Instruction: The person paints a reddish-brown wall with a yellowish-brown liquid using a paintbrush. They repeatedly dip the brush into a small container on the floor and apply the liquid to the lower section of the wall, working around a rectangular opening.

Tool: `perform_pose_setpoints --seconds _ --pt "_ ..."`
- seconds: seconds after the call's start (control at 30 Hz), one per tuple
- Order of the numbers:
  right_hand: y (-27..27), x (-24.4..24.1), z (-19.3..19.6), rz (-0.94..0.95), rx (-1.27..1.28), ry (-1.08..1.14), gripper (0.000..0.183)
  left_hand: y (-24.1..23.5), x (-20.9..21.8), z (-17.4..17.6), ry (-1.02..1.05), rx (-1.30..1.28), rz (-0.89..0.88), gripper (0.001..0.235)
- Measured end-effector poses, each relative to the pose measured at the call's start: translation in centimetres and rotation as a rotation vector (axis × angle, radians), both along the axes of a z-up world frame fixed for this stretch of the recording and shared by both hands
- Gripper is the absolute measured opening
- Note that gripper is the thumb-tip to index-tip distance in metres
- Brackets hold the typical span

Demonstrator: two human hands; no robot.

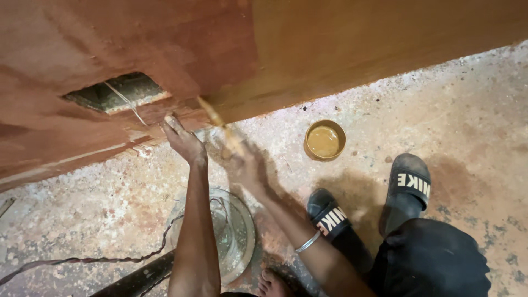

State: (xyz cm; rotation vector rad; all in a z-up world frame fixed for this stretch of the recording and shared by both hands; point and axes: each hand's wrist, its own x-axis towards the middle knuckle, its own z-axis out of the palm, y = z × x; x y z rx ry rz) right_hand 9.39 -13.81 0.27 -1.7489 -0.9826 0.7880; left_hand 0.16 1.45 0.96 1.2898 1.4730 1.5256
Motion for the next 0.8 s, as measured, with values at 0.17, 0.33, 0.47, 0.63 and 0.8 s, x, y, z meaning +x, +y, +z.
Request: perform_pose_setpoints --seconds 0.17,0.33,0.47,0.63,0.8 --pt "-2.0 5.3 1.6 -0.426 0.032 -0.032 0.041 -0.4 0.9 0.2 0.013 0.027 -0.066 0.043" --pt "-3.6 7.4 1.9 -0.559 0.099 -0.03 0.052 -0.7 0.9 0.0 0.118 0.042 -0.055 0.041" --pt "-2.3 5.4 -0.6 -0.349 -0.2 -0.137 0.04 -0.9 0.4 0.5 0.218 0.152 -0.059 0.038" --pt "-1.9 0.4 -3.3 -0.141 0.295 -0.321 0.041 -0.4 0.3 1.2 0.251 0.152 0.1 0.035" --pt "-0.5 0.4 -2.6 -0.035 -0.016 -0.031 0.044 0.2 0.2 -0.2 0.171 0.007 0.234 0.037"
